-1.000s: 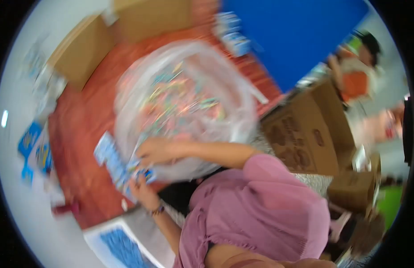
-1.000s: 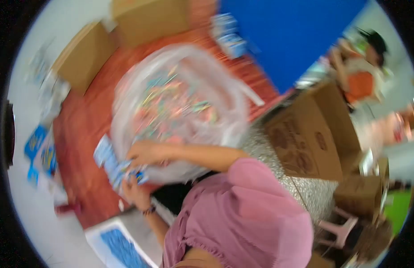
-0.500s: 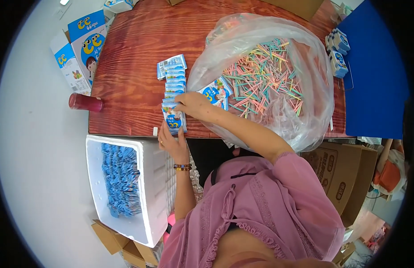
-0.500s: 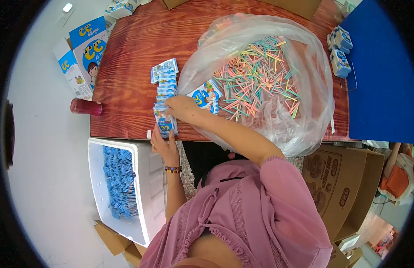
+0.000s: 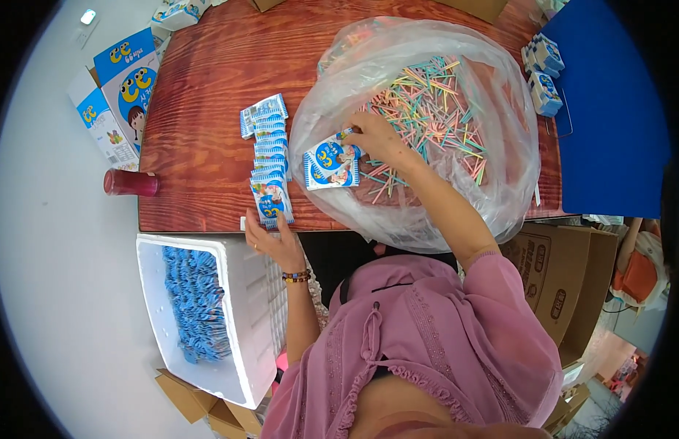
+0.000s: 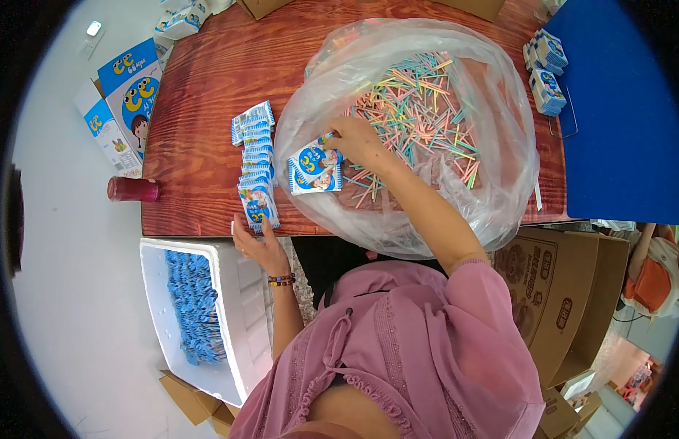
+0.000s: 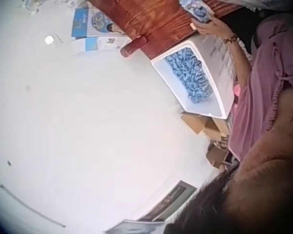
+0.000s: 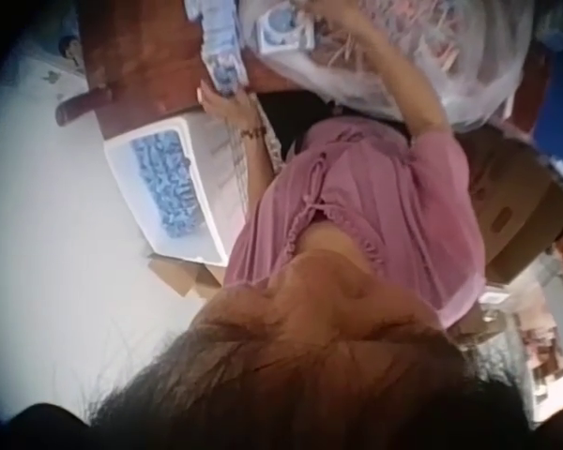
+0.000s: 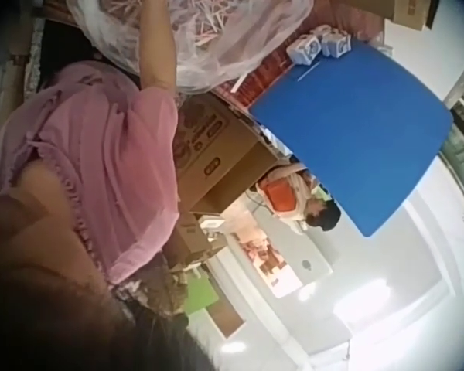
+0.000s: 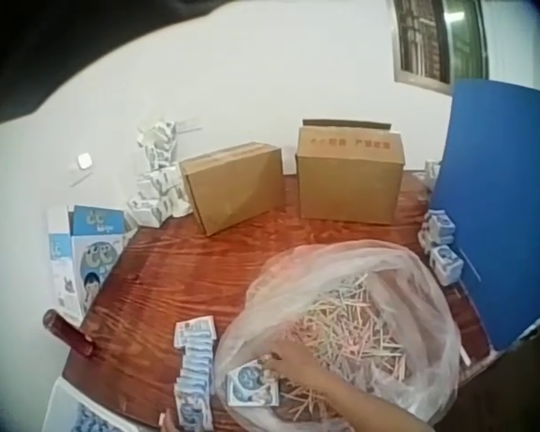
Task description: Package small plastic toy components into bags and organize them into storage bins.
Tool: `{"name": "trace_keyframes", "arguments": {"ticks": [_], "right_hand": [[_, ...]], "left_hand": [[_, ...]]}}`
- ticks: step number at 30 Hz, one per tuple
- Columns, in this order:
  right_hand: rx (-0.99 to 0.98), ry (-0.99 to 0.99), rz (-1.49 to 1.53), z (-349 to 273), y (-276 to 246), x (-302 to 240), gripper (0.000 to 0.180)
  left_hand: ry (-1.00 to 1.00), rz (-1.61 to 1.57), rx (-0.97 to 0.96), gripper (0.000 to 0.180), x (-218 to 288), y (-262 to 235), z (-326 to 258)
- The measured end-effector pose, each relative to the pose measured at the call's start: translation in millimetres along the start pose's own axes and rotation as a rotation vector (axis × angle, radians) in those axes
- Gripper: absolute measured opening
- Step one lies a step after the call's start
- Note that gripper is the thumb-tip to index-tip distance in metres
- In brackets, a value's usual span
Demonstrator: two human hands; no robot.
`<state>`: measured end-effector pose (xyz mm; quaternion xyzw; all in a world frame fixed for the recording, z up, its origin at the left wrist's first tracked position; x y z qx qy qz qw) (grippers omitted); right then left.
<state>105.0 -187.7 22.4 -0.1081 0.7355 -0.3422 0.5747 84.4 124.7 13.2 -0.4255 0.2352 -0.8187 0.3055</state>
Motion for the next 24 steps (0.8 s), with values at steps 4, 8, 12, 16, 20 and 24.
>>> {"name": "trace_keyframes", "arguments": {"ticks": [4,8,12,16,20,24], "right_hand": [[-0.264,0.083,0.432,-12.2,1.9,11.0,0.01],[-0.328,0.023,0.601,-37.3,-6.3,-5.5,0.004],[-0.289,0.092,0.753,-55.1,-12.3,8.8,0.005],[-0.261,0.104,0.719,-59.8,-14.1,19.0,0.005],[-0.167,0.128,0.719,-62.2,-15.8,21.5,0.007],[-0.157,0.147,0.656,-63.9,-19.4,21.6,0.012]], "left_hand": [[0.096,-0.17,0.022,0.057,48.7,0.7,18.7],[-0.269,-0.909,-0.139,0.038,82.2,64.7,38.2],[-0.47,-1.264,-0.176,0.013,96.8,102.9,26.3],[-0.525,-1.301,-0.123,0.009,94.7,115.0,12.8],[-0.539,-1.274,-0.088,0.008,86.3,120.2,7.3],[-0.602,-1.33,-0.06,0.01,88.8,123.1,7.5]]}}
Point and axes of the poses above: each hand's wrist, its own z-axis towards the middle knuckle, its own y-axis out of the palm, x = y × z, the point moved 10 cm from there along z, towards the middle knuckle, and after that the axes turned 13 degrees about y, right-handed, at the moved point
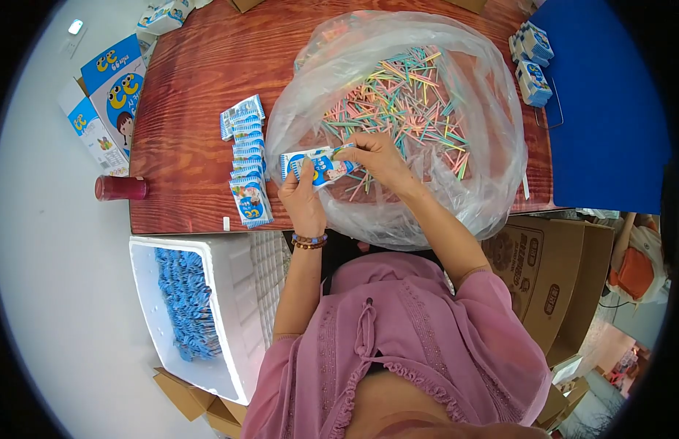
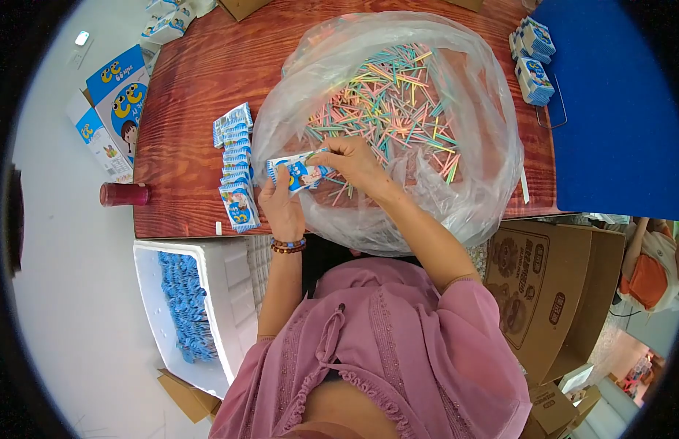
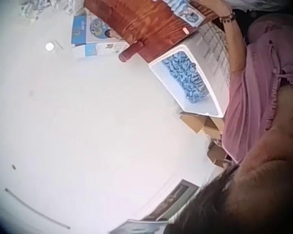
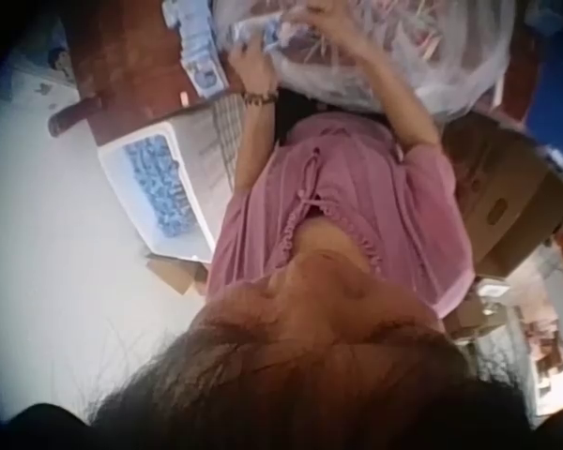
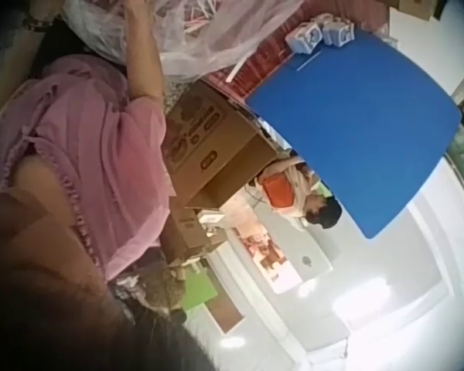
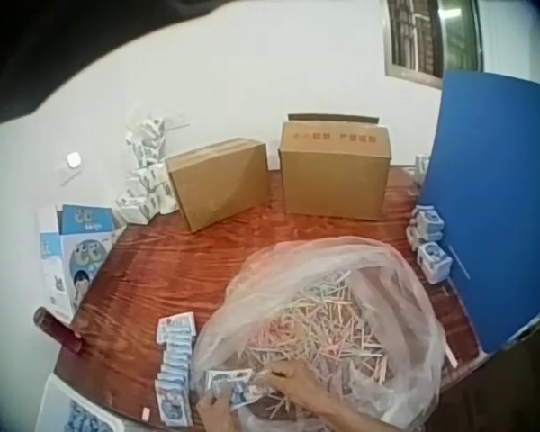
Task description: Package small plastic toy components into bags and organize them into storage bins.
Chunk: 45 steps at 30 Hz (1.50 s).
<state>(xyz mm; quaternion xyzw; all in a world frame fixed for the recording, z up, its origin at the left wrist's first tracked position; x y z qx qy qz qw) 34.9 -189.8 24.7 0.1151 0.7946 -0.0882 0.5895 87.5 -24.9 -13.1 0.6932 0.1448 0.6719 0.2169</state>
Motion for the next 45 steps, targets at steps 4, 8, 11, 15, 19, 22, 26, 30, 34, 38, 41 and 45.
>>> {"name": "trace_keyframes", "arguments": {"ticks": [4,8,11,15,19,22,26,30,34,38,41,45], "right_hand": [[-0.04,-0.105,0.114,-1.6,-7.7,-6.8,0.012],[0.006,-0.515,-0.177,-29.0,-16.3,-48.9,0.018],[-0.062,-0.566,-0.332,-39.1,9.3,-49.7,0.027],[-0.21,-0.551,-0.337,-33.4,21.3,-33.8,0.028],[-0.196,-0.116,-0.018,-8.7,-34.4,-9.9,0.023],[0.265,-0.084,-0.236,16.1,-117.8,-13.3,0.026],[0.545,0.197,-0.843,25.4,-164.4,6.0,0.038],[0.53,0.437,-1.019,24.5,-152.5,14.3,0.041],[0.565,0.435,-1.016,31.7,-149.7,16.3,0.042],[0.622,0.232,-1.058,35.7,-140.4,-1.3,0.038],[0.639,0.067,-1.104,42.8,-119.4,-24.5,0.035],[0.573,0.151,-1.332,68.9,-87.0,-26.1,0.03]], "left_hand": [[-0.035,-0.063,0.016,0.011,-3.5,-2.5,0.5],[-0.123,-0.152,0.035,0.012,-12.5,-0.6,-0.8],[-0.159,-0.175,-0.008,0.013,-19.2,4.8,-2.2],[-0.171,-0.145,-0.046,0.013,-20.8,3.5,-8.3],[-0.171,-0.166,-0.001,0.015,-21.6,-8.4,-8.8],[-0.14,-0.18,-0.042,0.017,-14.0,-11.1,-4.6],[-0.149,-0.188,-0.059,0.016,-11.5,-7.8,-7.5],[-0.149,-0.203,-0.039,0.016,-18.3,-16.2,-5.0],[-0.165,-0.2,-0.021,0.015,-15.2,-21.9,-5.8],[-0.16,-0.197,-0.023,0.015,-11.2,-26.1,-4.0],[-0.166,-0.199,0.01,0.016,-17.5,-30.3,-3.1],[-0.168,-0.199,0.013,0.016,-15.4,-24.1,-5.4]]}}
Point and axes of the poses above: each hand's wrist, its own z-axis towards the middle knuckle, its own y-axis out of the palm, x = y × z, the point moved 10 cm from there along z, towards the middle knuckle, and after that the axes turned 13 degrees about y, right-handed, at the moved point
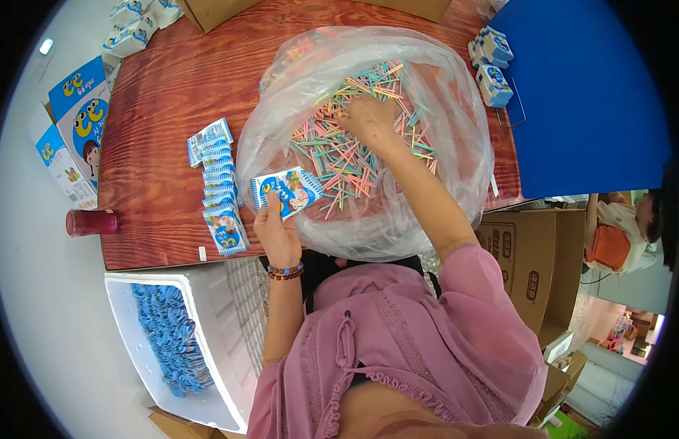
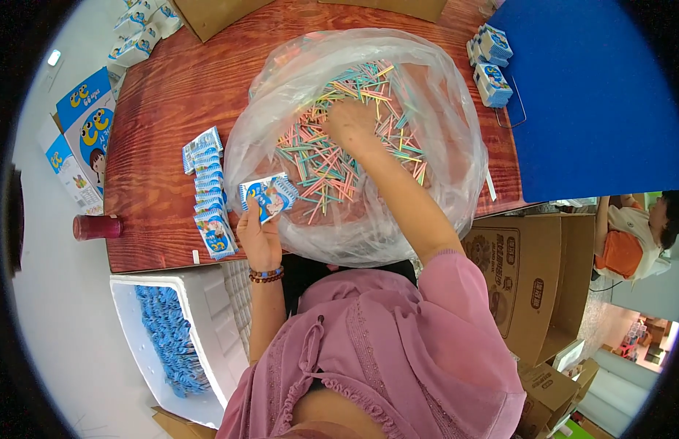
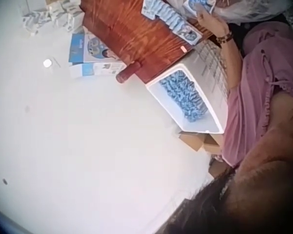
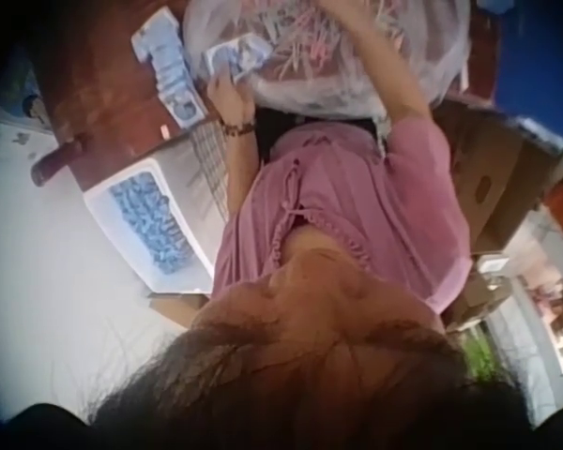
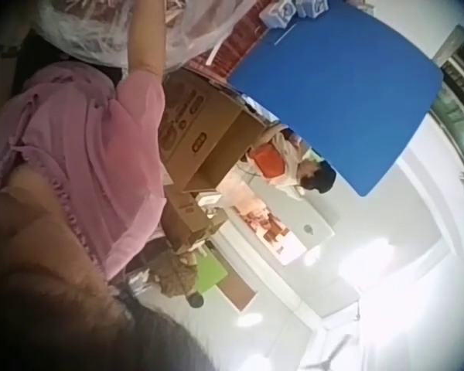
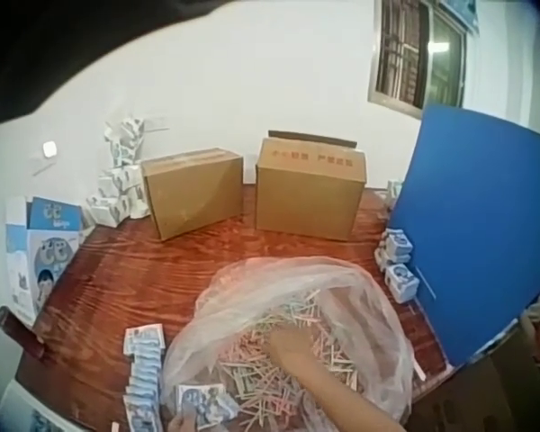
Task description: Package small plastic toy components into bags and organize them into storage bins.
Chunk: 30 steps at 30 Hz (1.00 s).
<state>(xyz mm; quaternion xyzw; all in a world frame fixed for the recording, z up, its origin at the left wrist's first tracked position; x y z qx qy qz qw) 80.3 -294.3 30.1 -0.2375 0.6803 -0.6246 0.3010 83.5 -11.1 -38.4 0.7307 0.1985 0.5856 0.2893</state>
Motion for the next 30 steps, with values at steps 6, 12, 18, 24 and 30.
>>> {"name": "trace_keyframes", "arguments": {"ticks": [6,12,18,24,30], "right_hand": [[-0.056,0.039,-0.129,16.3,24.0,-10.0,0.024],[-0.27,0.084,0.03,22.1,35.7,6.7,0.033],[-0.202,-0.022,0.325,11.4,30.8,36.7,0.034],[-0.222,-0.024,1.212,2.5,37.6,63.4,0.028],[-0.078,0.021,1.32,-3.1,44.6,90.2,0.033]], "left_hand": [[-0.016,-0.011,0.02,0.018,-0.2,-0.9,-0.4],[-0.008,-0.026,0.022,0.018,2.6,-3.1,-0.4],[0.004,-0.025,0.001,0.019,4.7,2.1,-2.2],[0.011,-0.012,-0.031,0.018,-2.5,3.9,-2.7],[-0.001,0.023,-0.071,0.019,-4.3,21.0,-7.1]]}}
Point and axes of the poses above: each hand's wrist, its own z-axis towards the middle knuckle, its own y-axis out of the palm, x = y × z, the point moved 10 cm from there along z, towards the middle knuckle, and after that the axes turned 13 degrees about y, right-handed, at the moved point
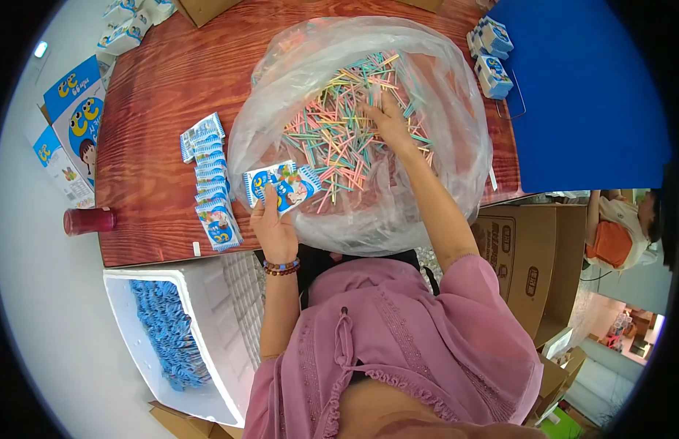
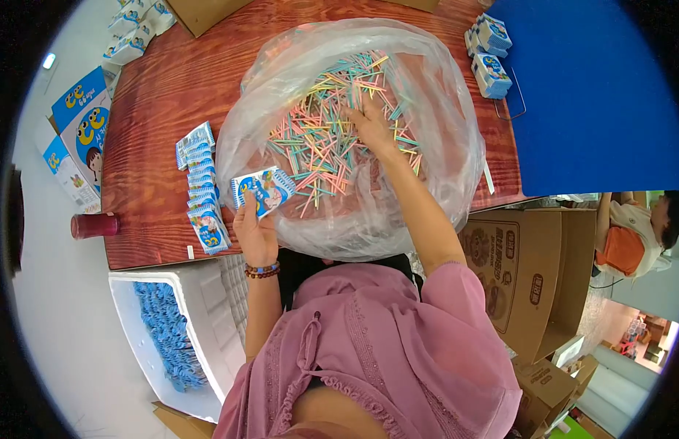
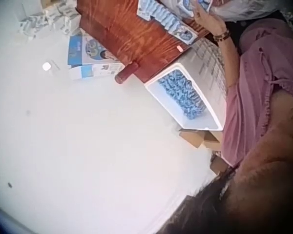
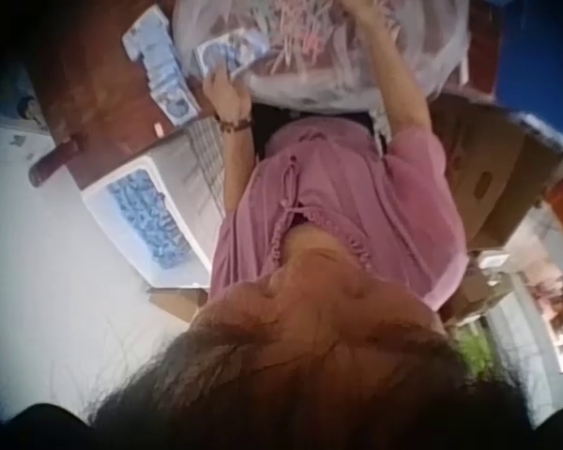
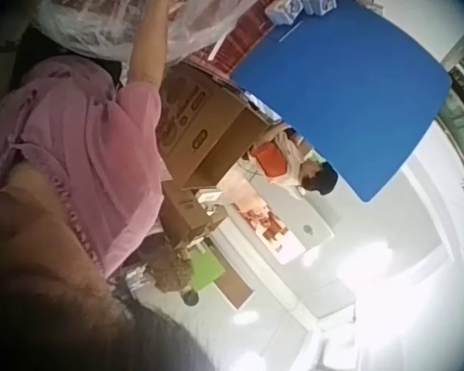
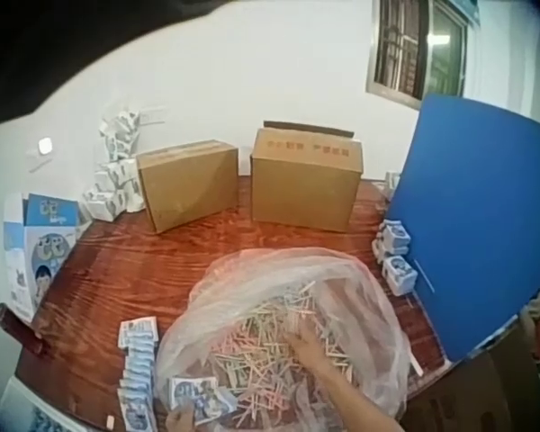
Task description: Package small plastic toy components into bags and organize them into storage bins.
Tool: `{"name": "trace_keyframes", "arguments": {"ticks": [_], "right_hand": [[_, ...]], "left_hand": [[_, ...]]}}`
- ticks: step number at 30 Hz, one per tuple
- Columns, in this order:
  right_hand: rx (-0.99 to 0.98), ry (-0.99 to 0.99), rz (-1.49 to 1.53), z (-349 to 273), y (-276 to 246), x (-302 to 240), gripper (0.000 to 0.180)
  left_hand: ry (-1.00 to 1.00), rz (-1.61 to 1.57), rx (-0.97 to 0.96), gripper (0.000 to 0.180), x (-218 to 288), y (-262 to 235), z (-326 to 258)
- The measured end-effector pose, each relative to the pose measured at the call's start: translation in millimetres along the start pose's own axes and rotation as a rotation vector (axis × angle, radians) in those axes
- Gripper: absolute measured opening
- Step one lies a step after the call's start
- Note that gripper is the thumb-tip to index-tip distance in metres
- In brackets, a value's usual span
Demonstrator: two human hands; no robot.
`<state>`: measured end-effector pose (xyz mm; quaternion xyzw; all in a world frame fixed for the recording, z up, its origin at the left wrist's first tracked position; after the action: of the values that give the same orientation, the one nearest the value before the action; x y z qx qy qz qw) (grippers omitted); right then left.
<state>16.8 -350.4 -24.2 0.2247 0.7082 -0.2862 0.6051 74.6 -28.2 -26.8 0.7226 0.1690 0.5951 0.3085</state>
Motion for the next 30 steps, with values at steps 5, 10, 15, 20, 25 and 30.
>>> {"name": "trace_keyframes", "arguments": {"ticks": [5,10,15,20,25,30], "right_hand": [[0.06,-0.099,-0.251,-12.2,10.2,-18.0,0.035],[0.005,0.037,0.052,-17.0,11.4,-17.8,0.033],[-0.015,-0.03,-0.045,-13.8,8.7,-7.3,0.026],[0.012,0.101,-0.047,-17.0,6.3,-6.1,0.023],[-0.024,0.066,0.263,-17.8,7.0,-8.7,0.024],[0.251,-0.291,-0.385,-22.8,-5.5,-18.9,0.015]], "left_hand": [[-0.002,0.007,0.021,0.019,-0.3,-6.0,-1.5],[-0.016,0.004,0.024,0.019,-1.1,-7.1,-1.2],[-0.02,0.008,0.026,0.018,-2.8,-4.9,-1.8],[-0.033,0.0,0.022,0.018,-3.7,-3.5,-3.0],[-0.019,0.011,0.033,0.018,0.3,-9.5,-1.9],[-0.019,0.009,-0.011,0.018,1.6,1.6,-3.5]]}}
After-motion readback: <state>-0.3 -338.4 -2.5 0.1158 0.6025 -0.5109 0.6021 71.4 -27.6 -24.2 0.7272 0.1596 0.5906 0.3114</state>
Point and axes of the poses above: each hand's wrist, its own z-axis towards the middle knuckle, its own y-axis out of the palm, x = y × z, the point moved 10 cm from there along z, towards the middle knuckle, and after that the axes turned 13 degrees about y, right-handed, at the moved point
